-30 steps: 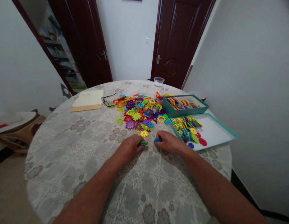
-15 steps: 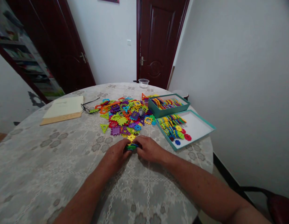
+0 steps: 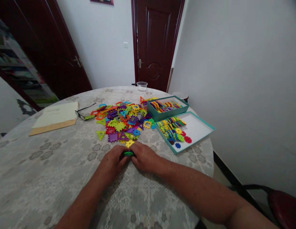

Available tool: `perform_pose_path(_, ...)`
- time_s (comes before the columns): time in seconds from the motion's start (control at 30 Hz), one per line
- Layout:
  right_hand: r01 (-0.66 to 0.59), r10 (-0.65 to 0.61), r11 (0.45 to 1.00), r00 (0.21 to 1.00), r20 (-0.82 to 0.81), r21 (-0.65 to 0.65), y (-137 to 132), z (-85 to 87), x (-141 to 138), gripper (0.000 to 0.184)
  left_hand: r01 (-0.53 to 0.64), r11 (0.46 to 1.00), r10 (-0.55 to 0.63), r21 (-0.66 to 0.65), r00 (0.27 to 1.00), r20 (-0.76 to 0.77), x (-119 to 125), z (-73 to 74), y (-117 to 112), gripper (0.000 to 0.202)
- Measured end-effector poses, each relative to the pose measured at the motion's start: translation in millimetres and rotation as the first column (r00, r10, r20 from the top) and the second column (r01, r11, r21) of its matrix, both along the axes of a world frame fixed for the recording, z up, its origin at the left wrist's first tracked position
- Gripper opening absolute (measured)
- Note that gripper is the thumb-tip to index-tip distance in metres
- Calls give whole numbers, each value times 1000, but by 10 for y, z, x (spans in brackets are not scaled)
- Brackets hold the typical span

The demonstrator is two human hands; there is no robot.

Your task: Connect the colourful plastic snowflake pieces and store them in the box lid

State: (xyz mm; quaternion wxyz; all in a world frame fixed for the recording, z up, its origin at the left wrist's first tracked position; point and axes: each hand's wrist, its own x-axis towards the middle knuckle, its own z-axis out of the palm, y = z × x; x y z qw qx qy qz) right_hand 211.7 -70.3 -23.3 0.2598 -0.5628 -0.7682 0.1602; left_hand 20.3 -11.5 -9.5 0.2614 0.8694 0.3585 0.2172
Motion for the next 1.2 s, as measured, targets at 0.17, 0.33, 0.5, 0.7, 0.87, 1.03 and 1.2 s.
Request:
perform_pose_path(0.17, 58, -57, 998, 997, -55, 20, -3, 6, -28, 34, -21, 1000, 21, -14, 1000, -18, -11, 34, 2, 21)
perform_pose_path(0.33, -65, 64, 998, 995, -81, -7, 15, 122, 7, 58, 37, 999, -37, 4, 999, 22, -31, 43, 14, 20)
perform_pose_path(0.5, -122, 118, 992, 989, -91, -34, 34, 174, 61, 49, 80, 997, -81, 11, 996, 48, -38, 15, 15, 22)
perform_pose_path(0.7, -89, 78, 994, 987, -141, -68, -28, 206, 66, 43, 23, 999, -21, -37, 998, 51, -4, -1, -14, 24)
perform_pose_path(0.87, -87, 72, 993, 980, -183, -76, -87, 280, 48, 33, -43, 999, 45, -28, 996, 76, 15, 7, -19, 21)
perform_pose_path(1.03, -124, 104, 987, 976, -189, -102, -125, 321, 81, 20, -27, 995, 36, -95, 995, 92, 7, 50, -31, 20)
perform_pose_path(1.2, -81, 66, 991, 988, -136, -108, -158, 407, 164, 26, 84, 984, -54, -154, 981, 188, 15, 58, -72, 21)
